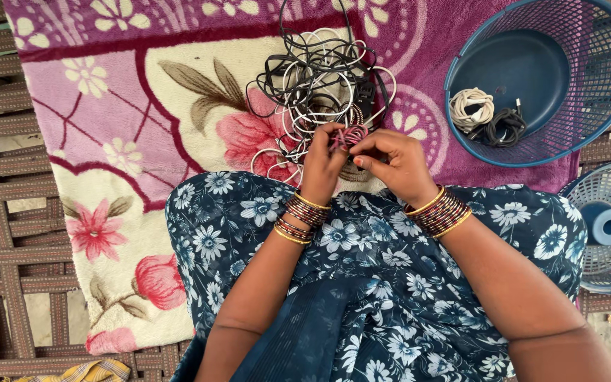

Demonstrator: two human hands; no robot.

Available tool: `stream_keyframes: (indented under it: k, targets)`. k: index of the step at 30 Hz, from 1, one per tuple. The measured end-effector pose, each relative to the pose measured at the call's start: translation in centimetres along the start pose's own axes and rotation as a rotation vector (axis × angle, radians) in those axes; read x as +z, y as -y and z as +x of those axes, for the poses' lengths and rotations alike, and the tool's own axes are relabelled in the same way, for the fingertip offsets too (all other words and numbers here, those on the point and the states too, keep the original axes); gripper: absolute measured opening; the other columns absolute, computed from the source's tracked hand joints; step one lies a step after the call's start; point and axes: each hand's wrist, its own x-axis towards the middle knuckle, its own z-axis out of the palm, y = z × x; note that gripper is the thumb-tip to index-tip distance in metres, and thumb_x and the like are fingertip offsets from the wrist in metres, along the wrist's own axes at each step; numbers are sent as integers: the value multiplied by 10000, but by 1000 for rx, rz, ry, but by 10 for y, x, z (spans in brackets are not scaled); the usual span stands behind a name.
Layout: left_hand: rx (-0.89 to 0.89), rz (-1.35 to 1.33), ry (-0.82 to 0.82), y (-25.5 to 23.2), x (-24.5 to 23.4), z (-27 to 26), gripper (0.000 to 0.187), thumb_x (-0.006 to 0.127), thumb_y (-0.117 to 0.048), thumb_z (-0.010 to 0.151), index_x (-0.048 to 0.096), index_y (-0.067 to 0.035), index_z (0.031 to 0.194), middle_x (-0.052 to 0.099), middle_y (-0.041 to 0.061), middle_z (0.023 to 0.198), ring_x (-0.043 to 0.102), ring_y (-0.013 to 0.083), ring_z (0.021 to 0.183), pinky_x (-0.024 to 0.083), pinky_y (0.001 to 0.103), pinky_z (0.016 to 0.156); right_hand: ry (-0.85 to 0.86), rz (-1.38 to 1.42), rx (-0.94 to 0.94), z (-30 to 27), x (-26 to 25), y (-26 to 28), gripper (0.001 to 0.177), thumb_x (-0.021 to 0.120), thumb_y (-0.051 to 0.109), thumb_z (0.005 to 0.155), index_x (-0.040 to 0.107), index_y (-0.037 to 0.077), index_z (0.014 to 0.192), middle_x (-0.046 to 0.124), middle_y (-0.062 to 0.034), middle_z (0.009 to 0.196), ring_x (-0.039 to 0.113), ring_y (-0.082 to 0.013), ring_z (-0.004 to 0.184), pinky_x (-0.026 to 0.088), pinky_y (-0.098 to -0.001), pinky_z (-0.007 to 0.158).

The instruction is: The person sits cross-legged on a mat and untangles a pile of mixed black and white cables. They separate the cables by hand, coil them, and place the organized bundles into a blue basket nearby.

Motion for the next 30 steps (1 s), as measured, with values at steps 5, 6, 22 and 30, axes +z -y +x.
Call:
stream_keyframes:
  k: [5, 6, 22, 30]
  targets:
    - [158, 198, 10, -21, 0, -2, 356, 685, -70, 937, 576, -13, 1271, 658, 161, 1117, 678, 271, 972, 556, 364, 860, -54, -266, -182, -1, 0, 0, 144, 777, -7, 873, 743, 25, 1009, 703, -93, 948, 691, -222, 874, 540, -319, 772]
    - [163, 200, 23, -23, 0, -2, 343, 697, -83, 942, 592, -18, 1262, 665, 159, 1105, 690, 268, 968, 568, 362, 859, -75, -246, -158, 0, -1, -2, 161, 777, -19, 868, 745, 29, 1018, 705, -90, 960, 692, -208, 880, 542, -307, 770]
    - [-21, 205, 76, -35, -11, -1, 124, 733, -142, 911, 727, -81, 1018, 750, 61, 869, 745, 177, 762, 569, 303, 666, -90, 232, 132, 2, 2, -47, 286, 740, -97, 889, 627, -10, 1137, 690, -34, 981, 656, -61, 889, 559, -208, 798]
    - [253, 518, 83, -37, -8, -1, 124, 664, -104, 925, 612, -31, 1010, 576, 130, 962, 611, 351, 898, 492, 436, 781, -76, 103, 174, 5, 9, -45, 200, 750, -57, 885, 723, -8, 1077, 750, -46, 972, 683, -71, 853, 565, -224, 759]
